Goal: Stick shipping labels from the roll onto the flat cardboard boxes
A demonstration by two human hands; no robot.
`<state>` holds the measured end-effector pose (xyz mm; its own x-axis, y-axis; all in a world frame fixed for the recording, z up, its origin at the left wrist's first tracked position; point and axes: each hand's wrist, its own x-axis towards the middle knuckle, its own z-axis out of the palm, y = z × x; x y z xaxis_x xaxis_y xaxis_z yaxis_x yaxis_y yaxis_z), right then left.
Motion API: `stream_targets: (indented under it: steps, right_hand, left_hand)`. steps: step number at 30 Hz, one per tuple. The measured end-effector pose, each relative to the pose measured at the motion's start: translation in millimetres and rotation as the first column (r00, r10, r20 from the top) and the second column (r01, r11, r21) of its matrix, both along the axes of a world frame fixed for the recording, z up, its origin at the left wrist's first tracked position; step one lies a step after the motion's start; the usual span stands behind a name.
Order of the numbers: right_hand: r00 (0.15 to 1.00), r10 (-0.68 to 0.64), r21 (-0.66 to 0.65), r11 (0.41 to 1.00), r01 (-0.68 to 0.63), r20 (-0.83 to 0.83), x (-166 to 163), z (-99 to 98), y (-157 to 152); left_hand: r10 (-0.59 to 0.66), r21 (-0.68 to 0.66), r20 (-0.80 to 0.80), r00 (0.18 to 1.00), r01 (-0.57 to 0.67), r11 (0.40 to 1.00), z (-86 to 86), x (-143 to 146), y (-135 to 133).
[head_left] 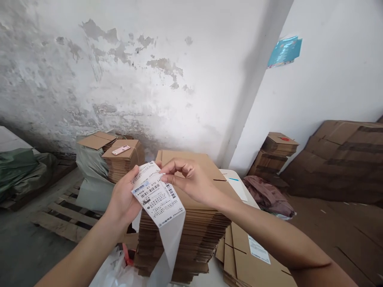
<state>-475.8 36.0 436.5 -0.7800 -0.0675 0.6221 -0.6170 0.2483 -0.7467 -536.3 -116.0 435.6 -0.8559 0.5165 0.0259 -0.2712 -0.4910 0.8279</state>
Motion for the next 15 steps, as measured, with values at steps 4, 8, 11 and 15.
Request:
stream_targets:
  steps: [4, 8, 11, 15]
  right_hand:
    - [0.973, -0.033, 0.065, 0.997, 0.049, -0.230, 15, 24.6, 17]
    - [0.879, -0.311, -0.214, 0.945, 0.247, -0.361, -16, 54.1, 79]
    - [0.829, -0.557, 0.021, 0.829, 0.558, -0.050, -61, 34.6, 123]
    - [0.678, -0.724, 0.470, 0.645, 0.603, 0.123, -94, -23.1, 135]
  left_hand:
    - [0.172, 0.087, -0.026, 0.985, -0.169, 0.982, -5.2, -31, -2]
    - [0.465, 0.136, -0.008, 0.885, -0.460, 0.877, -17.7, -70, -14]
    - [0.400, 0.034, -0.108, 0.910, -0.399, 0.916, -25.1, -71, -21]
    - [0.135, -0.340, -0.239, 0.962, -0.213, 0.916, -31.0, -44, -26]
